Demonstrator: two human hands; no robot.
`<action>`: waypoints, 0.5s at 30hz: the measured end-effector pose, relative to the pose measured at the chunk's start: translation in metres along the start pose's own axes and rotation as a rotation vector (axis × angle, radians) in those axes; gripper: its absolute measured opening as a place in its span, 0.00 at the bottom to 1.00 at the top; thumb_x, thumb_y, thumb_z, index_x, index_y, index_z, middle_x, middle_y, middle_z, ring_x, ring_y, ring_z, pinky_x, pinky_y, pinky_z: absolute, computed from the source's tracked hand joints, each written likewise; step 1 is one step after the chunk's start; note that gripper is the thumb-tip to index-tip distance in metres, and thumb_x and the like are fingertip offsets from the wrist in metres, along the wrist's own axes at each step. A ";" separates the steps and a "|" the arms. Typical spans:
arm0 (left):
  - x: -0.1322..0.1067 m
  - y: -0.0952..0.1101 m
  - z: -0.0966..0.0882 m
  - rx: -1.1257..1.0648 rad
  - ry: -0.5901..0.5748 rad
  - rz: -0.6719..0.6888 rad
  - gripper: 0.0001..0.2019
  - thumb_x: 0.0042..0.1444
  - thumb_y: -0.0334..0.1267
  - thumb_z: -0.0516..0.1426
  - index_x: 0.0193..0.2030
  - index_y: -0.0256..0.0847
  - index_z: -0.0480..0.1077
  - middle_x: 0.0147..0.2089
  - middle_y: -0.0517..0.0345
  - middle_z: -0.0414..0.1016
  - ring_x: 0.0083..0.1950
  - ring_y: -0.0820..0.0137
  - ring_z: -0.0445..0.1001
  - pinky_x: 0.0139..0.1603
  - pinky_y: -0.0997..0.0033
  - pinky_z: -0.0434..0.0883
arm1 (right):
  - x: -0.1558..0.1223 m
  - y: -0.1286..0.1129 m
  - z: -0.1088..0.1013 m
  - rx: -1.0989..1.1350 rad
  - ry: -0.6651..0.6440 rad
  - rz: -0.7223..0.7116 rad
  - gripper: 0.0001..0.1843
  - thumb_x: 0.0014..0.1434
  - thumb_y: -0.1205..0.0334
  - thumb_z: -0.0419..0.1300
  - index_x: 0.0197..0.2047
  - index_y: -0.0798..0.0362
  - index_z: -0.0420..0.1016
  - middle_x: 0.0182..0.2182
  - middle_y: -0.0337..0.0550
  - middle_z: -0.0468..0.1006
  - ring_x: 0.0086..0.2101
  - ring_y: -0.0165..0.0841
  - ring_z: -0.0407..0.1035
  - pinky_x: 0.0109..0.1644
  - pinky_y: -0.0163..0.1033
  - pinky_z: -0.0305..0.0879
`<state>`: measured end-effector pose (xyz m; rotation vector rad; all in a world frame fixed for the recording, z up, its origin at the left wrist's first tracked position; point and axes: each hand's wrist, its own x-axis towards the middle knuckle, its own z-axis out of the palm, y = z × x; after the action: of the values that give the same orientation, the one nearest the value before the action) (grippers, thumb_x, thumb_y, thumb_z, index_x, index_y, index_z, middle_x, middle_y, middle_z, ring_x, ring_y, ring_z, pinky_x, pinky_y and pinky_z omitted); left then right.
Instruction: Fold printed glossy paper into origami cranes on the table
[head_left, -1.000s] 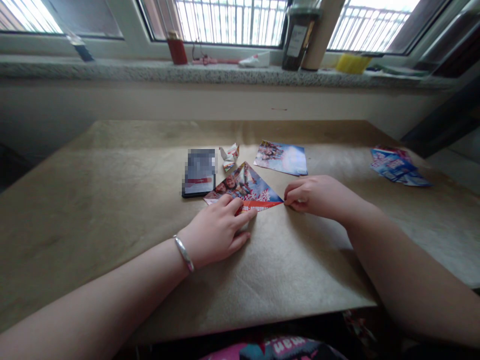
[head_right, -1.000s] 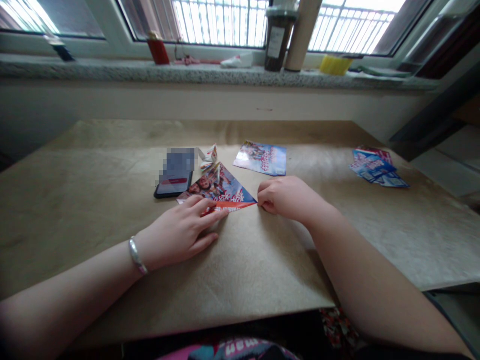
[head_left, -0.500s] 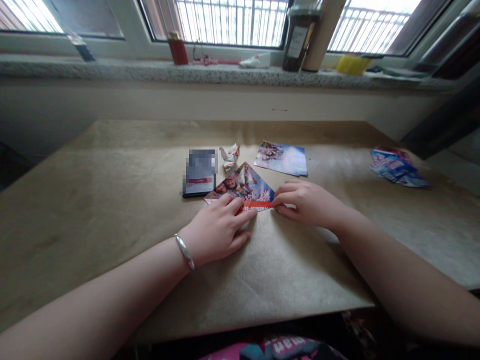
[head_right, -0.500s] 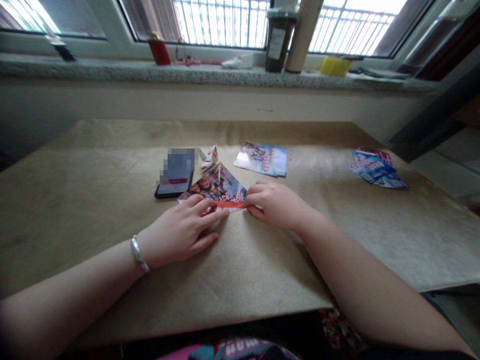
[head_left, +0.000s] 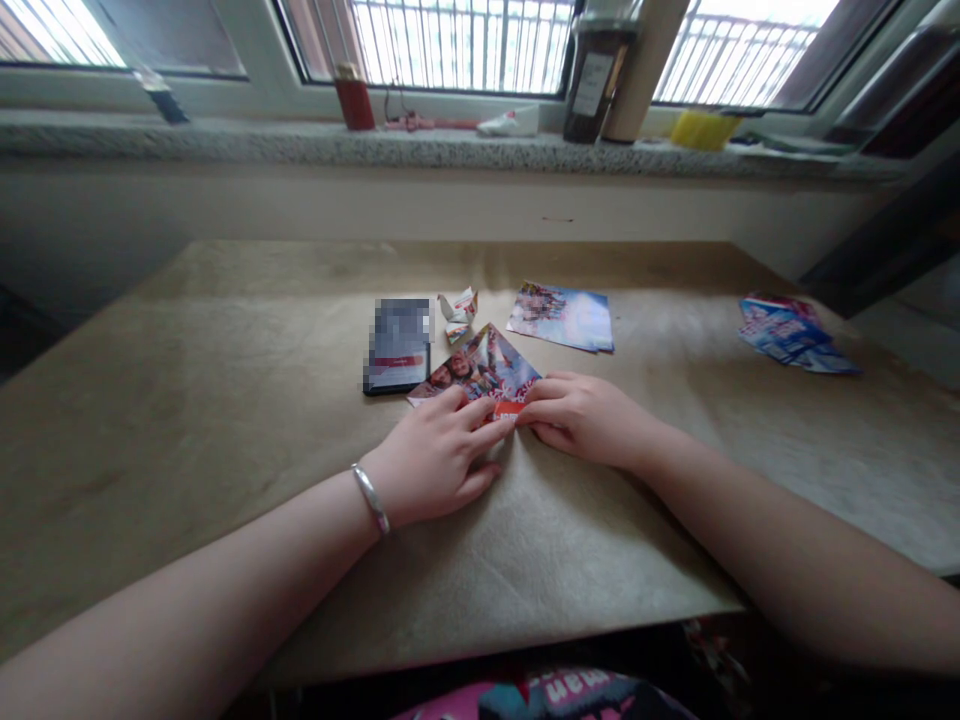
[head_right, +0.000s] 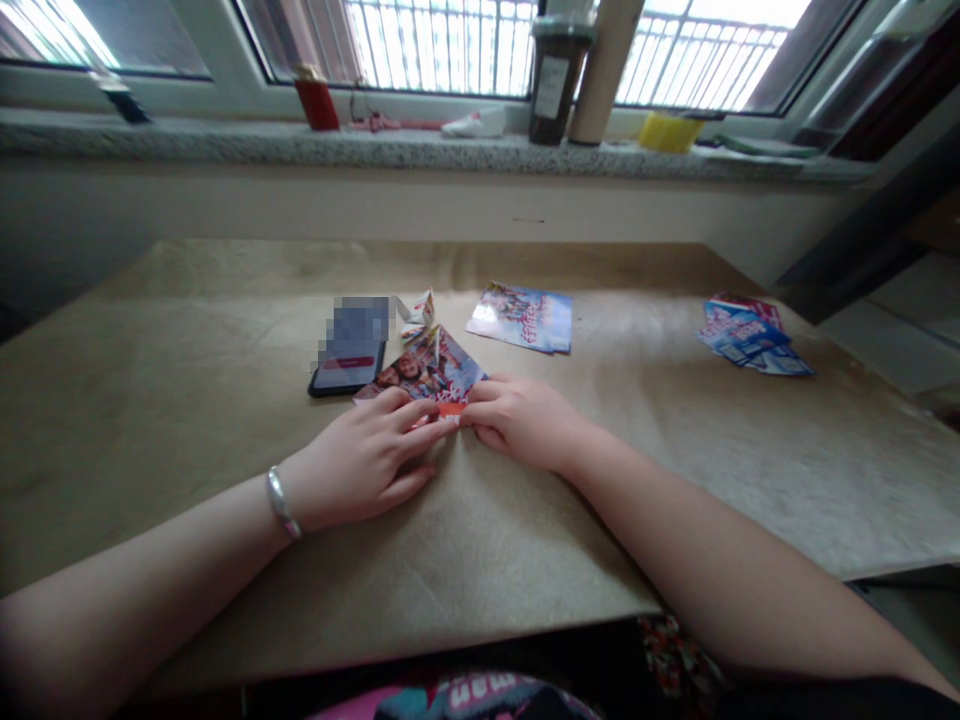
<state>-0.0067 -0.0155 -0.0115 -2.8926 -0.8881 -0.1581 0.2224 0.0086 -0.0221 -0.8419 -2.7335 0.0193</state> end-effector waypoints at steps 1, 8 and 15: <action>0.000 0.000 0.000 0.001 0.004 0.001 0.22 0.61 0.47 0.50 0.59 0.40 0.64 0.53 0.49 0.68 0.47 0.59 0.62 0.50 0.58 0.63 | 0.000 0.000 0.000 -0.002 0.000 0.001 0.12 0.58 0.68 0.52 0.39 0.51 0.77 0.35 0.44 0.76 0.36 0.33 0.66 0.41 0.37 0.62; 0.004 0.003 0.003 -0.017 0.016 -0.035 0.20 0.60 0.44 0.50 0.57 0.40 0.64 0.51 0.46 0.68 0.50 0.58 0.63 0.50 0.56 0.64 | 0.003 0.000 0.000 0.022 0.035 -0.018 0.11 0.58 0.69 0.53 0.37 0.51 0.77 0.34 0.44 0.76 0.35 0.33 0.66 0.40 0.37 0.61; 0.010 0.006 0.004 -0.061 0.024 0.015 0.18 0.59 0.39 0.50 0.53 0.33 0.65 0.51 0.46 0.69 0.51 0.58 0.64 0.51 0.58 0.66 | 0.006 -0.002 -0.002 -0.001 0.033 -0.026 0.10 0.57 0.68 0.54 0.34 0.52 0.77 0.33 0.44 0.75 0.34 0.32 0.66 0.40 0.36 0.61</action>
<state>0.0048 -0.0142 -0.0149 -2.9458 -0.8722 -0.2222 0.2174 0.0096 -0.0181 -0.7995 -2.7136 -0.0005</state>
